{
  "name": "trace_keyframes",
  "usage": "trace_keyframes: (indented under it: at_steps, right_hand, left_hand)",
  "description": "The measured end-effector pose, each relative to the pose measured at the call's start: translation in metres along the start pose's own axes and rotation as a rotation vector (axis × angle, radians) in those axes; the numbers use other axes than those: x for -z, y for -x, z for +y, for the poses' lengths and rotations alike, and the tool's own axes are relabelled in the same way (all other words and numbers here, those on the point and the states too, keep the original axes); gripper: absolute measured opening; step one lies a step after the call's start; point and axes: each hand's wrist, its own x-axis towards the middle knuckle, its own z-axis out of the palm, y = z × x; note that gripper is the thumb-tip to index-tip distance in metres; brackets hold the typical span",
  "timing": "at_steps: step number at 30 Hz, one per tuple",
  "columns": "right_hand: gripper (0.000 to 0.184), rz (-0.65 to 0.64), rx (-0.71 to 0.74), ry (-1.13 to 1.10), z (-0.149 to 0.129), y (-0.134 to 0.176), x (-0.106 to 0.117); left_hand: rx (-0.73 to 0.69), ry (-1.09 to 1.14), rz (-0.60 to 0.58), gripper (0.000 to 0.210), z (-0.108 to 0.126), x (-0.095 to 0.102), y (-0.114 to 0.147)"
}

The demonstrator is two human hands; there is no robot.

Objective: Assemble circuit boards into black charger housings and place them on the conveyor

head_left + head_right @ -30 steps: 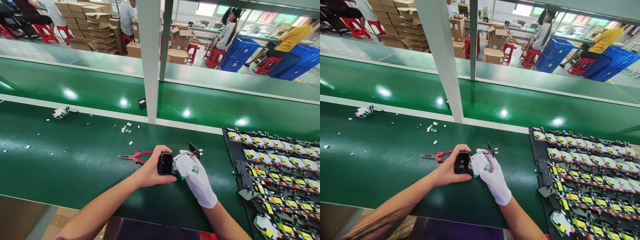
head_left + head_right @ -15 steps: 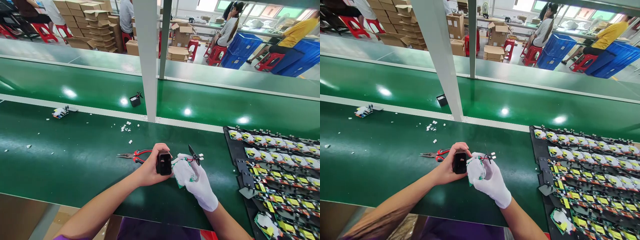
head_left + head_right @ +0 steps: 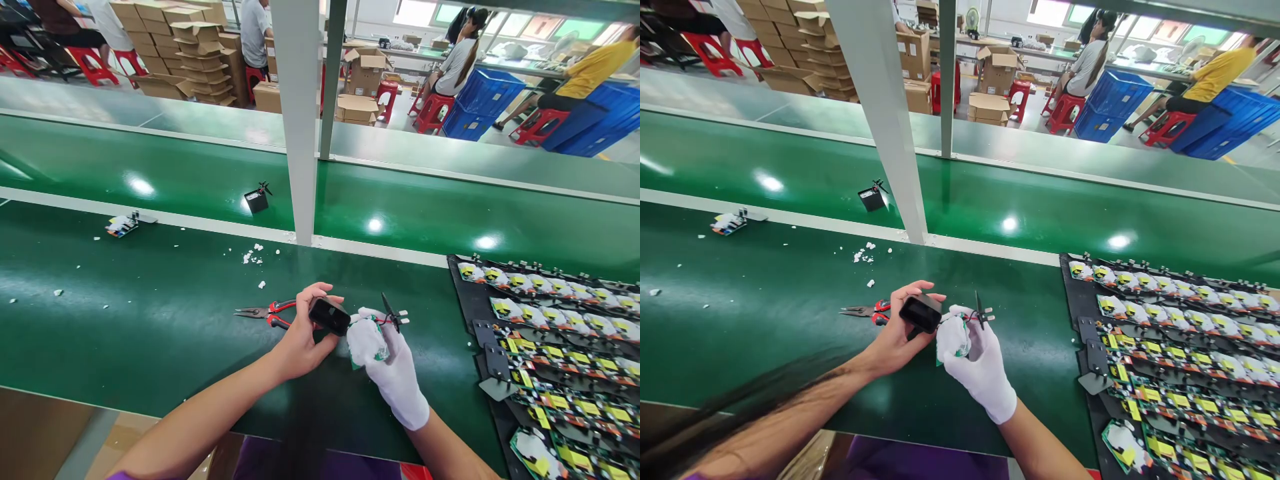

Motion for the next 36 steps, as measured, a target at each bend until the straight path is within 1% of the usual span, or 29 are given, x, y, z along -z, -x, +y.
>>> trace_keyframes:
  at_steps: [2,4,6,8,11,13,15,18,21,23,25,28,31,34,36]
  right_hand:
    - [0.047,0.060,0.064,0.045,0.000,0.000,0.002]
    - [0.048,0.122,0.121,0.112,-0.002,-0.001,0.005]
    - [0.049,0.179,0.156,0.168,-0.002,-0.002,0.008]
    - [0.051,0.218,0.162,0.182,-0.001,-0.004,0.010]
    - [0.056,0.214,0.133,0.129,0.005,-0.007,0.011]
    - [0.056,0.183,0.118,0.103,0.008,-0.008,0.010]
    - [0.053,0.167,0.121,0.114,0.009,-0.008,0.008]
    - [0.050,0.171,0.161,0.171,0.006,-0.007,0.006]
    - [0.046,0.173,0.213,0.258,0.002,-0.002,0.005]
    - [0.048,0.164,0.251,0.305,0.002,0.001,0.003]
    - [0.051,0.139,0.290,0.329,0.003,0.004,0.000]
    - [0.052,0.095,0.324,0.364,0.006,0.008,-0.005]
    - [0.048,0.076,0.352,0.412,0.006,0.008,-0.009]
    - [0.042,0.067,0.431,0.489,0.004,0.006,-0.013]
    - [0.041,0.091,0.490,0.573,0.004,0.005,-0.014]
  left_hand:
    - [-0.039,-0.040,-0.069,0.052,0.000,0.002,0.000]
    - [-0.078,-0.162,-0.104,0.053,-0.001,0.005,-0.001]
    - [-0.139,-0.297,-0.097,0.055,-0.003,0.008,-0.003]
    - [-0.231,-0.421,-0.063,0.055,-0.006,0.010,-0.004]
    - [-0.361,-0.550,-0.041,0.058,-0.011,0.009,-0.005]
    - [-0.420,-0.551,-0.071,0.067,-0.011,0.007,-0.005]
    - [-0.449,-0.510,-0.109,0.071,-0.009,0.005,-0.005]
    - [-0.413,-0.473,-0.105,0.062,-0.005,0.003,-0.005]
    - [-0.282,-0.482,-0.069,0.049,-0.005,0.002,-0.005]
    - [-0.206,-0.492,-0.065,0.049,-0.006,0.002,-0.004]
    - [-0.171,-0.500,-0.068,0.053,-0.008,0.001,-0.002]
    - [-0.174,-0.519,-0.075,0.055,-0.011,-0.002,0.000]
    - [-0.206,-0.533,-0.072,0.059,-0.011,-0.005,0.002]
    - [-0.247,-0.530,-0.058,0.063,-0.009,-0.006,0.004]
    - [-0.259,-0.520,-0.060,0.063,-0.008,-0.004,0.005]
